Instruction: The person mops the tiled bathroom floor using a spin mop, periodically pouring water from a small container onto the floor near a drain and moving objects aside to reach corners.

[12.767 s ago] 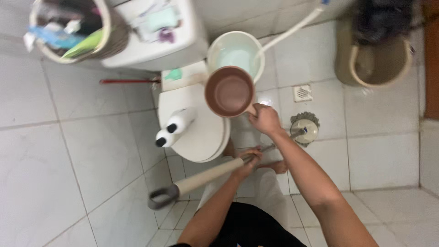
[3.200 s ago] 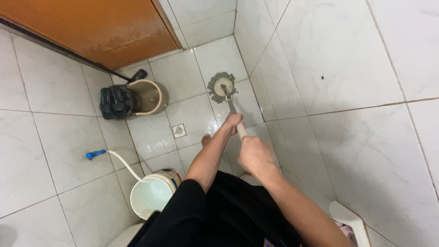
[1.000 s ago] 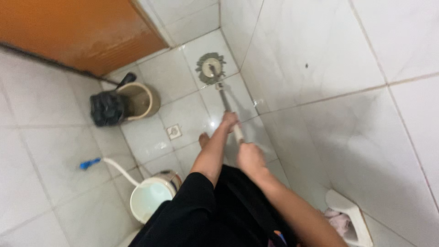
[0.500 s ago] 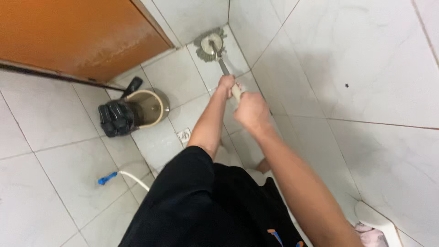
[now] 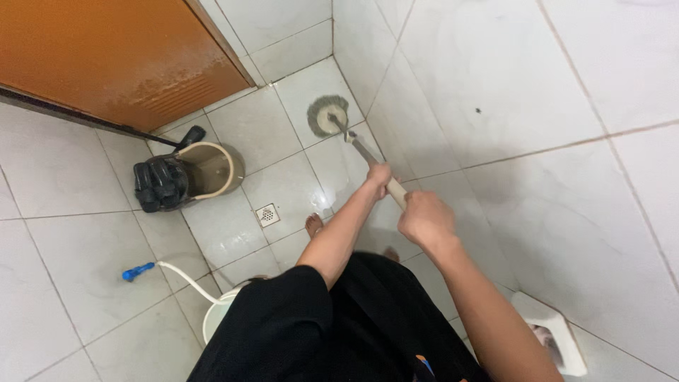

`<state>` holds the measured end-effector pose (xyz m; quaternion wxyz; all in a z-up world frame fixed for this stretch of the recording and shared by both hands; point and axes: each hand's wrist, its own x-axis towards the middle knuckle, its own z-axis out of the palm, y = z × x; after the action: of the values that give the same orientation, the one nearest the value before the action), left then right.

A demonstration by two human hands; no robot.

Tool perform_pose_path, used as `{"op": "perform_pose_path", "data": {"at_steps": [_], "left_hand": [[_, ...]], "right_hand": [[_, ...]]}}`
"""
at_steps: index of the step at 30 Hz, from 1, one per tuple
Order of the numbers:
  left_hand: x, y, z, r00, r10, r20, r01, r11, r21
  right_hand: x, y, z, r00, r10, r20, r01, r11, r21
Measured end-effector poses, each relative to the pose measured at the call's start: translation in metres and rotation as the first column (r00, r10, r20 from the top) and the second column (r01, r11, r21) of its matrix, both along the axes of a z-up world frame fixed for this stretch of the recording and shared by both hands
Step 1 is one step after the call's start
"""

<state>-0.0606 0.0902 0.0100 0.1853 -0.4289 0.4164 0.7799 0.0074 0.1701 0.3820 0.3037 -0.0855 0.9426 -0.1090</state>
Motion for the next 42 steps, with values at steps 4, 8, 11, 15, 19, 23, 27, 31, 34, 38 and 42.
{"op": "perform_pose_path", "data": {"at_steps": [4,8,11,15,19,23,27,31,34,38,42], "left_hand": [[0.016,0.034,0.012,0.989,0.145,0.008,-0.145,0.989,-0.007],[0.024,0.022,0.015,0.983,0.173,0.056,-0.169,0.983,-0.066],[0.015,0.010,0.006,0.989,0.136,0.051,-0.130,0.985,-0.117],[-0.022,-0.026,-0.008,0.992,0.124,0.033,-0.117,0.980,-0.161],[-0.064,-0.082,-0.020,0.989,0.130,0.067,-0.116,0.976,-0.185],[-0.110,-0.134,-0.032,0.985,0.127,0.118,-0.114,0.987,-0.113],[-0.159,-0.140,-0.037,0.994,0.080,-0.081,-0.075,0.995,0.063],[-0.190,-0.112,-0.026,0.995,0.085,0.045,-0.083,0.995,-0.048],[-0.150,-0.079,-0.014,0.994,-0.011,0.107,0.046,0.943,-0.330],[-0.075,-0.033,-0.002,0.984,-0.119,0.134,0.171,0.847,-0.503],[-0.028,0.027,-0.007,0.752,-0.607,0.259,0.623,0.523,-0.582]], "right_hand": [[0.013,0.029,0.005,0.996,0.086,0.028,-0.088,0.993,0.076],[0.023,0.040,-0.019,0.991,0.125,-0.058,-0.126,0.992,-0.015],[0.018,0.033,-0.036,0.992,0.105,-0.071,-0.108,0.993,-0.041],[-0.014,0.008,-0.065,0.993,0.110,-0.034,-0.111,0.993,-0.036],[-0.057,-0.042,-0.094,0.989,0.104,-0.103,-0.115,0.988,-0.106],[-0.097,-0.094,-0.094,0.988,0.112,-0.104,-0.124,0.985,-0.119],[-0.153,-0.102,-0.067,0.991,0.098,-0.089,-0.105,0.991,-0.081],[-0.178,-0.078,-0.043,0.993,0.063,-0.104,-0.067,0.997,-0.037],[-0.150,-0.052,-0.055,0.993,0.117,-0.001,-0.117,0.992,-0.037],[-0.082,-0.005,-0.061,0.988,0.149,-0.032,-0.150,0.988,-0.030],[-0.028,0.055,-0.042,0.993,0.116,0.030,-0.117,0.993,0.028]]}}
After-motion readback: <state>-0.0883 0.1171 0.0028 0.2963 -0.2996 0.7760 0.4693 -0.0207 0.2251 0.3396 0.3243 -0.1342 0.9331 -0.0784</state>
